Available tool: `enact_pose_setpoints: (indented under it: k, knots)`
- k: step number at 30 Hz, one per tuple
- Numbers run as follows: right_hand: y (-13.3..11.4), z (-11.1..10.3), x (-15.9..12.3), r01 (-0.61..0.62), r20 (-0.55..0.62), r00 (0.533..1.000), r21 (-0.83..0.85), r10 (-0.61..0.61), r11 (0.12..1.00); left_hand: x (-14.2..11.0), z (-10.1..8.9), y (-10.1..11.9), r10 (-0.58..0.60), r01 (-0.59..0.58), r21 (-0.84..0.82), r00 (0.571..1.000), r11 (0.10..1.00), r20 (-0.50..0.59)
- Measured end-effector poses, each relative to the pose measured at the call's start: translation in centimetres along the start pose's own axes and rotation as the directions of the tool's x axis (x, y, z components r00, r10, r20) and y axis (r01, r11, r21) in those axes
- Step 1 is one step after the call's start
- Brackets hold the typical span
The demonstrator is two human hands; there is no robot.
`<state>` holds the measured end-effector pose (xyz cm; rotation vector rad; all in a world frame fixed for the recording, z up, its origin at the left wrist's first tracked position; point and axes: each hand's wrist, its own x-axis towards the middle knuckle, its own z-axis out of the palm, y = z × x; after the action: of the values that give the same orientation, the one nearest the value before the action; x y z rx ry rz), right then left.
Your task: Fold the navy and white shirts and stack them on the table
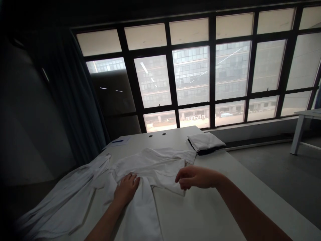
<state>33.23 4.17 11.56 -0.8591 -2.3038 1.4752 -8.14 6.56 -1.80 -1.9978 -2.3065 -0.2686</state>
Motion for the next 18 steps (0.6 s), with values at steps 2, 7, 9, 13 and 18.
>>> enact_pose_setpoints:
  k: [2, 7, 9, 13, 18]
  knots:
    - [2.0, 1.3, 1.9, -0.091, -0.172, 0.984, -0.241, 0.050, 0.966, -0.1, -0.8, 0.3, 0.073, -0.074, -0.014, 0.997, 0.997, -0.024]
    - [7.8, 5.6, 6.0, -0.121, -0.247, 0.969, -0.514, -0.011, 0.849, -0.8, -2.1, 2.2, 0.261, -0.262, -0.057, 0.965, 0.963, -0.019]
    - [9.8, 6.3, 6.9, -0.153, -0.272, 0.962, -0.575, -0.012, 0.803, -1.2, -2.3, 3.2, 0.310, -0.309, -0.072, 0.951, 0.948, 0.003]
    - [13.4, 4.9, 7.8, -0.281, -0.386, 0.922, -0.625, 0.024, 0.729, -1.7, -3.9, 4.5, 0.360, -0.352, -0.120, 0.932, 0.928, 0.048]
    - [16.5, 2.2, 7.6, -0.441, -0.611, 0.791, -0.574, -0.003, 0.690, -2.7, -8.5, 5.0, 0.470, -0.370, -0.378, 0.855, 0.849, 0.220]
